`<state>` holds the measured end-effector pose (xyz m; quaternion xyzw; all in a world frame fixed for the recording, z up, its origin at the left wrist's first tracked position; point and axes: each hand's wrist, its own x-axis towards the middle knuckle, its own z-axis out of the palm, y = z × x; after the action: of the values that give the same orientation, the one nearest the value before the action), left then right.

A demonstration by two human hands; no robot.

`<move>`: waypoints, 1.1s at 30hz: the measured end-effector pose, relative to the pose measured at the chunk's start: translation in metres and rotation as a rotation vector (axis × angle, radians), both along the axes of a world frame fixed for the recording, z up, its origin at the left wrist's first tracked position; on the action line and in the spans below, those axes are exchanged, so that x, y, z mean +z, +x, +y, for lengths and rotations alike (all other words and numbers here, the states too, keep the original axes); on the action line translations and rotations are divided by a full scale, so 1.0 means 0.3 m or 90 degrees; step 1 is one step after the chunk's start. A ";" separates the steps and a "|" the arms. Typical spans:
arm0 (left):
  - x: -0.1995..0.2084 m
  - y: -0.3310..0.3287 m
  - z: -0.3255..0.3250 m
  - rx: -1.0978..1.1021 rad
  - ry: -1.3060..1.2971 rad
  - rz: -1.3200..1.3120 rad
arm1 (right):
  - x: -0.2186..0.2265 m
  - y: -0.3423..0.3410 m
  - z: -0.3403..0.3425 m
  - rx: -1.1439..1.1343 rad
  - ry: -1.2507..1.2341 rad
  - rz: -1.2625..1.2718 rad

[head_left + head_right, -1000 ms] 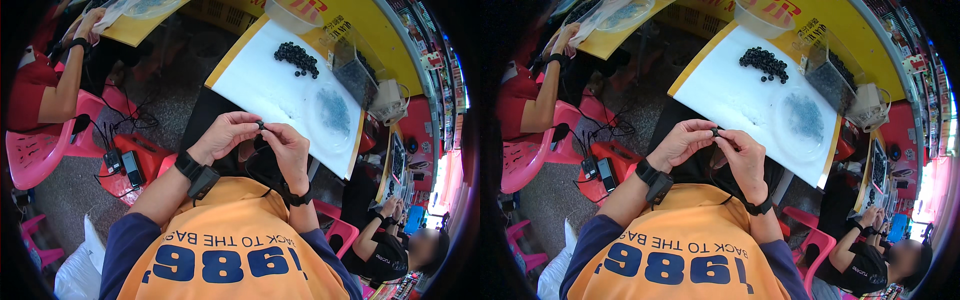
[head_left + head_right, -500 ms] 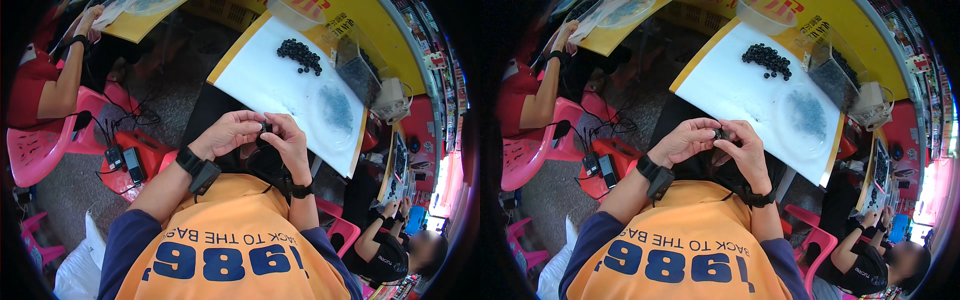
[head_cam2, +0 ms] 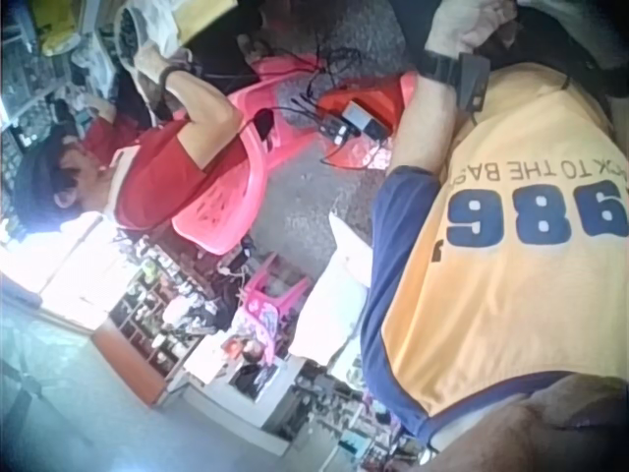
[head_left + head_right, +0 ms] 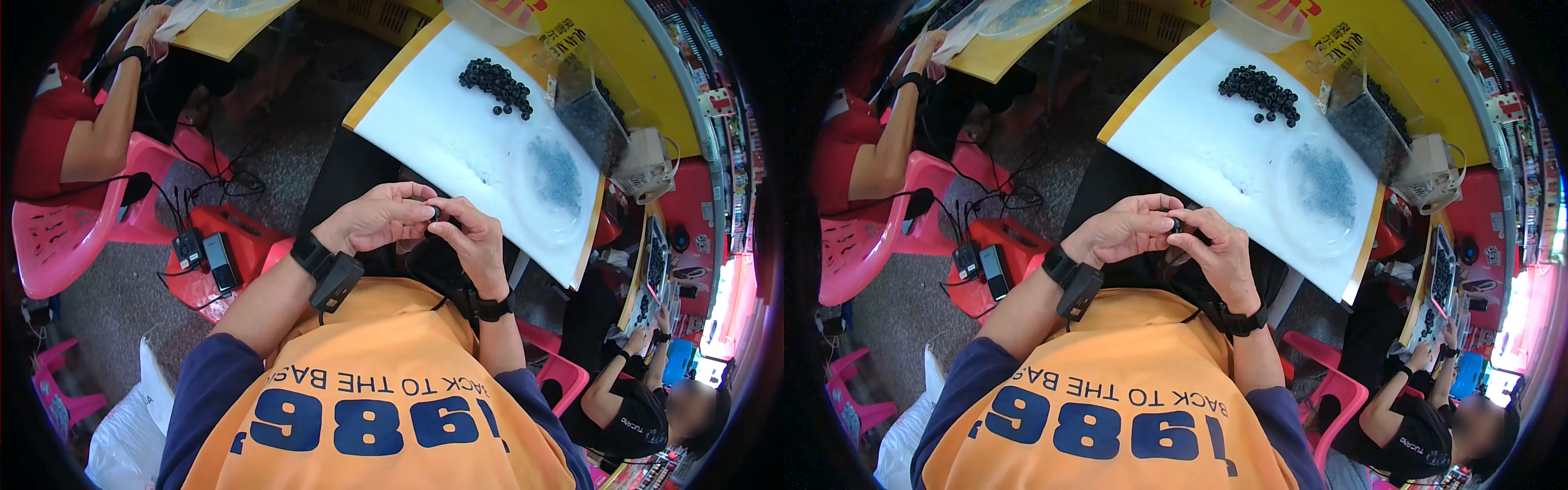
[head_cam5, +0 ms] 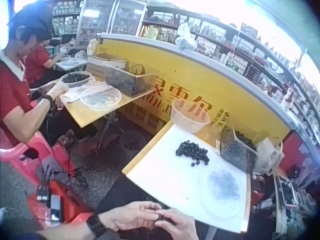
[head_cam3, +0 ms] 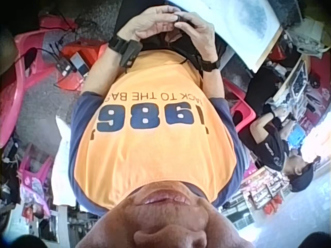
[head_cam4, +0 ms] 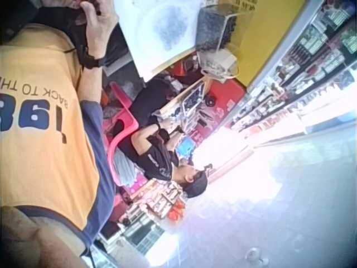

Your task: Assembling small plastic or rubber components by hand at a workstation.

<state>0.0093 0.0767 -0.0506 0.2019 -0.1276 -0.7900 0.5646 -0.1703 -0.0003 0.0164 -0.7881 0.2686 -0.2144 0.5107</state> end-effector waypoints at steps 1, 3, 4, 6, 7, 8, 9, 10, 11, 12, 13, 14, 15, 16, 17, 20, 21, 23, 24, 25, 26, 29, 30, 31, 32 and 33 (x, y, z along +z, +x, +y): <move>0.000 -0.001 -0.002 -0.002 0.002 -0.002 | -0.007 -0.002 0.001 -0.007 -0.016 0.000; 0.001 -0.005 -0.003 0.002 0.004 -0.003 | -0.033 -0.006 -0.001 -0.022 -0.049 -0.003; 0.002 -0.007 -0.004 0.007 0.004 -0.001 | -0.040 -0.005 -0.005 -0.016 -0.031 -0.014; 0.004 -0.007 -0.003 0.009 0.000 0.001 | -0.048 -0.002 -0.014 -0.005 0.005 -0.036; 0.005 -0.005 -0.003 0.006 -0.004 0.002 | -0.047 -0.001 -0.010 -0.009 0.064 -0.050; 0.006 -0.003 -0.002 0.004 -0.008 0.002 | -0.045 0.001 -0.004 -0.013 0.122 -0.064; 0.000 -0.003 -0.002 -0.003 -0.010 -0.001 | -0.042 0.001 0.002 -0.015 0.181 -0.076; -0.010 -0.002 -0.004 -0.010 -0.012 -0.004 | -0.038 0.000 0.002 -0.010 0.148 -0.065; -0.016 -0.002 -0.004 -0.017 -0.013 -0.006 | -0.033 -0.003 0.000 -0.005 0.114 -0.054; -0.014 -0.004 -0.003 -0.018 -0.006 -0.006 | -0.030 -0.007 -0.002 0.000 0.081 -0.043; -0.008 -0.005 -0.002 -0.018 0.001 -0.005 | -0.029 -0.010 -0.003 0.006 0.062 -0.042; -0.003 -0.006 0.000 -0.018 0.009 -0.004 | -0.029 -0.012 -0.003 0.013 0.043 -0.042; 0.003 -0.006 -0.001 -0.015 0.012 -0.015 | -0.028 -0.015 -0.004 0.019 0.023 -0.042; 0.010 -0.005 -0.002 -0.012 0.014 -0.026 | -0.031 -0.018 -0.005 0.015 0.026 -0.043; 0.017 -0.004 -0.002 -0.009 0.017 -0.037 | -0.036 -0.022 -0.004 0.010 0.028 -0.044; 0.031 -0.001 -0.005 0.004 -0.001 -0.165 | -0.042 -0.016 0.010 -0.037 0.142 -0.101; 0.051 -0.007 -0.004 0.003 -0.042 -0.221 | -0.043 -0.012 0.016 -0.060 0.197 -0.128; 0.101 -0.034 0.001 0.002 -0.124 -0.332 | -0.032 -0.005 0.017 -0.045 0.231 -0.114; 0.126 -0.044 0.009 -0.009 -0.107 -0.313 | -0.027 -0.001 0.019 -0.034 0.248 -0.108; 0.124 -0.047 0.007 0.003 -0.126 -0.345 | -0.032 0.002 0.020 -0.030 0.234 -0.111; 0.120 -0.048 0.003 0.016 -0.145 -0.377 | -0.041 0.006 0.021 -0.026 0.221 -0.114; 0.111 -0.050 -0.003 0.073 -0.189 -0.477 | -0.079 0.014 0.026 -0.022 0.180 -0.114; 0.112 -0.048 -0.004 0.079 -0.188 -0.508 | -0.090 0.019 0.026 -0.019 0.176 -0.121; 0.115 -0.047 -0.003 0.097 -0.190 -0.530 | -0.095 0.026 0.027 -0.015 0.172 -0.128; 0.117 -0.046 0.000 0.115 -0.191 -0.552 | -0.094 0.034 0.030 -0.016 0.184 -0.141; 0.122 -0.048 0.004 0.143 -0.197 -0.564 | -0.082 0.048 0.036 -0.019 0.195 -0.155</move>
<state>-0.0051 0.0780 -0.0140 0.4453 -0.4492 -0.5336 0.5614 -0.1560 0.0106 -0.0083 -0.6655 0.2458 -0.2725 0.6499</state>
